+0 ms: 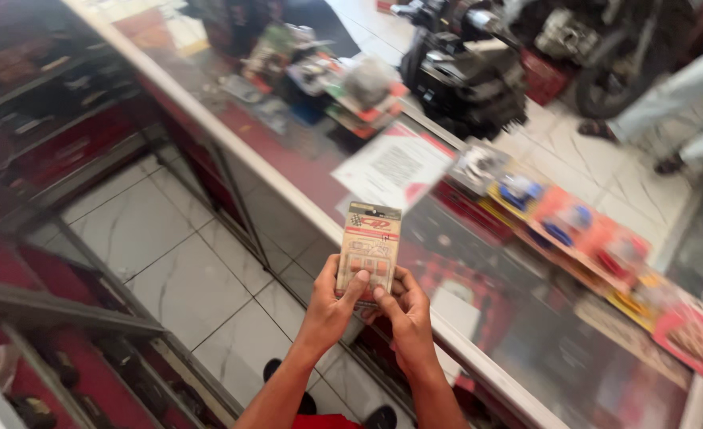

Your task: The person picks up several packaged motorcycle parts from a wall rack and places them on a glass display counter one by one.

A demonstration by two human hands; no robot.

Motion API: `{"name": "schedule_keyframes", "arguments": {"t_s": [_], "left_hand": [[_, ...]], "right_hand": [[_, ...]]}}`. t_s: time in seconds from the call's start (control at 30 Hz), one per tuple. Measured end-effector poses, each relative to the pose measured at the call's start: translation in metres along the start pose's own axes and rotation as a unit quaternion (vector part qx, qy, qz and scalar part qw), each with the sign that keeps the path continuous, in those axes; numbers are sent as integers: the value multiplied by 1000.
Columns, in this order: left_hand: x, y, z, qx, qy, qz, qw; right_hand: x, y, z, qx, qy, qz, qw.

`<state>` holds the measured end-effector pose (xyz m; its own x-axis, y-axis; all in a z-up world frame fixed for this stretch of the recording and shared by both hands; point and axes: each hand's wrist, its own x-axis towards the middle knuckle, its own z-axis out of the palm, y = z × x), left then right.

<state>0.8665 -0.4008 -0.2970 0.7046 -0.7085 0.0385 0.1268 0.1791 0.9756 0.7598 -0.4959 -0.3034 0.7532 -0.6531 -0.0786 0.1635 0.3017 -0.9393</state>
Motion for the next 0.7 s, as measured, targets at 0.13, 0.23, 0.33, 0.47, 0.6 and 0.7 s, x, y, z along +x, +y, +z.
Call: {"name": "schedule_keyframes", "arguments": {"t_s": [0.13, 0.23, 0.33, 0.47, 0.6, 0.7], "left_hand": [[11, 4, -60, -46, 41, -15, 998], [27, 10, -113, -27, 92, 20, 995], [50, 24, -167, -19, 126, 56, 990], [57, 31, -234, -6, 167, 34, 985], [63, 49, -293, -5, 207, 63, 976], [62, 57, -328, 4, 243, 33, 969]], "right_hand": [[29, 16, 56, -13, -43, 4, 999], [57, 31, 107, -24, -77, 16, 997], [94, 43, 162, -46, -102, 11, 994], [114, 79, 216, -41, -126, 19, 991], [138, 104, 279, -18, -154, 23, 988], [152, 113, 317, -7, -192, 27, 981]]}}
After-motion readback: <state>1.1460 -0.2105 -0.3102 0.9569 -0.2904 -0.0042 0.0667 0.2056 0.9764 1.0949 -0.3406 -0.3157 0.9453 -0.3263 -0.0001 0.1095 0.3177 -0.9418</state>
